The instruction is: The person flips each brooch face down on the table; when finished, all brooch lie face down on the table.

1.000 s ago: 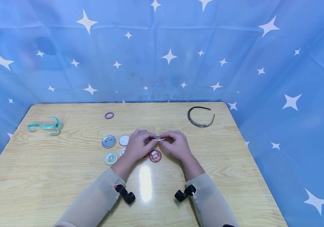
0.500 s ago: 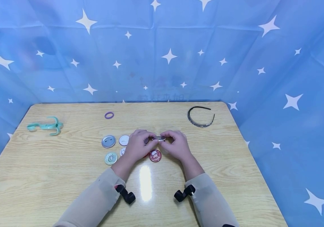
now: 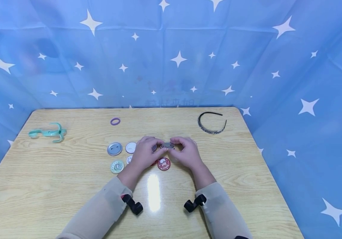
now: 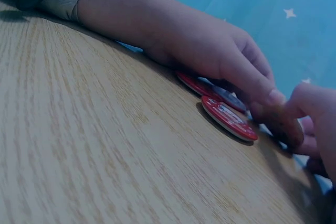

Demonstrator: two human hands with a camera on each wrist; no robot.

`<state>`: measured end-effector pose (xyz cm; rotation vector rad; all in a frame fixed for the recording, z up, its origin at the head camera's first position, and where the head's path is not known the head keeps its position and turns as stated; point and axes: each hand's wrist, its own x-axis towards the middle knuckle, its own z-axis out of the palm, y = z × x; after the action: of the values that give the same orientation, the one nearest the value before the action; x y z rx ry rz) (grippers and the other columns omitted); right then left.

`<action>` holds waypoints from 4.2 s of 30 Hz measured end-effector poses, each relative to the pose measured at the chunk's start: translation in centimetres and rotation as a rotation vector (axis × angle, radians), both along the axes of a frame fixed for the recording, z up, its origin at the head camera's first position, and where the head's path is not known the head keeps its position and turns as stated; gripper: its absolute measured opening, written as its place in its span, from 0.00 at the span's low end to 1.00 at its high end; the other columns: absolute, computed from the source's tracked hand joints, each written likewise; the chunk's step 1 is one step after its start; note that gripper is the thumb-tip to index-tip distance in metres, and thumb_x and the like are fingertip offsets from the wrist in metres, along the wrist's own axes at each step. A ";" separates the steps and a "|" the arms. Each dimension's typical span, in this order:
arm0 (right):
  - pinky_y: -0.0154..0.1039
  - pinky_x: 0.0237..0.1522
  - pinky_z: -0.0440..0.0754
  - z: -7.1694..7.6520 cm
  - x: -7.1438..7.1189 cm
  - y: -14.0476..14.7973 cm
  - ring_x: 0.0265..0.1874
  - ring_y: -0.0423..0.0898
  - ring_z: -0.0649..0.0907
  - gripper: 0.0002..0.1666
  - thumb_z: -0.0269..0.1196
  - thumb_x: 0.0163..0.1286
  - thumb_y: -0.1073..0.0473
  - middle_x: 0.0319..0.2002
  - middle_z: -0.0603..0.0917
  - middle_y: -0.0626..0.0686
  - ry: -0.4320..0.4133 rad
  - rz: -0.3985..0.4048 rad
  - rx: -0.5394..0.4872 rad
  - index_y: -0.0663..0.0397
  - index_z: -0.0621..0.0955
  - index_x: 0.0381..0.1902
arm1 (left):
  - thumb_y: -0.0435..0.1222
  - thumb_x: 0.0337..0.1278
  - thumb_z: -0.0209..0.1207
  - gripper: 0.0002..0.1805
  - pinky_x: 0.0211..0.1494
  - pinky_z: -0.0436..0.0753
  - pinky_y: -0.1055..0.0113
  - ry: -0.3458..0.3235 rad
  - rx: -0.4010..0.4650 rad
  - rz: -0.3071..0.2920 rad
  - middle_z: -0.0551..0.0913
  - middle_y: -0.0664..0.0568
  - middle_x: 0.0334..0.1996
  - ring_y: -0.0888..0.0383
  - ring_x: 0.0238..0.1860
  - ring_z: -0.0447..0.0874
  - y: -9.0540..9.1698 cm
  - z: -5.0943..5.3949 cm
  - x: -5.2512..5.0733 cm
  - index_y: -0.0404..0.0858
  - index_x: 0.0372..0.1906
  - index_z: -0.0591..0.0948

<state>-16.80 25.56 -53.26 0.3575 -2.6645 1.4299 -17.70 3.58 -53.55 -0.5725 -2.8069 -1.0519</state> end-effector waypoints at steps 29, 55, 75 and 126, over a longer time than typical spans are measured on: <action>0.59 0.64 0.66 -0.4 -0.2 0.2 0.54 0.49 0.81 0.26 0.83 0.58 0.52 0.53 0.90 0.44 0.131 0.056 0.197 0.46 0.89 0.55 | 0.55 0.56 0.78 0.22 0.70 0.71 0.51 -0.003 0.010 -0.004 0.90 0.58 0.54 0.52 0.63 0.79 -0.1 0.3 -0.1 0.50 0.51 0.88; 0.60 0.64 0.65 0.0 0.3 -0.2 0.54 0.50 0.80 0.22 0.82 0.59 0.53 0.50 0.91 0.44 0.129 0.042 0.191 0.45 0.89 0.51 | 0.49 0.58 0.78 0.16 0.72 0.70 0.48 0.027 -0.015 -0.017 0.90 0.55 0.50 0.49 0.62 0.79 0.1 0.3 0.2 0.50 0.47 0.87; 0.57 0.61 0.66 -0.2 0.2 -0.4 0.53 0.49 0.80 0.22 0.81 0.60 0.53 0.49 0.90 0.43 0.137 0.030 0.228 0.42 0.88 0.52 | 0.50 0.62 0.74 0.13 0.72 0.71 0.49 0.081 -0.068 -0.042 0.89 0.55 0.49 0.49 0.60 0.80 0.0 0.1 0.2 0.49 0.43 0.87; 0.47 0.57 0.78 0.5 4.6 -9.2 0.46 0.45 0.85 0.10 0.68 0.69 0.50 0.43 0.89 0.44 0.595 0.227 0.400 0.47 0.89 0.41 | 0.43 0.66 0.66 0.18 0.67 0.74 0.49 0.301 0.081 -0.054 0.87 0.51 0.50 0.48 0.55 0.80 -7.6 0.5 6.5 0.39 0.56 0.84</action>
<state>-12.25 16.34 -52.76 0.9705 -2.4224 0.6533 -11.20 -4.06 -53.04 -0.7331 -2.4911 -0.9899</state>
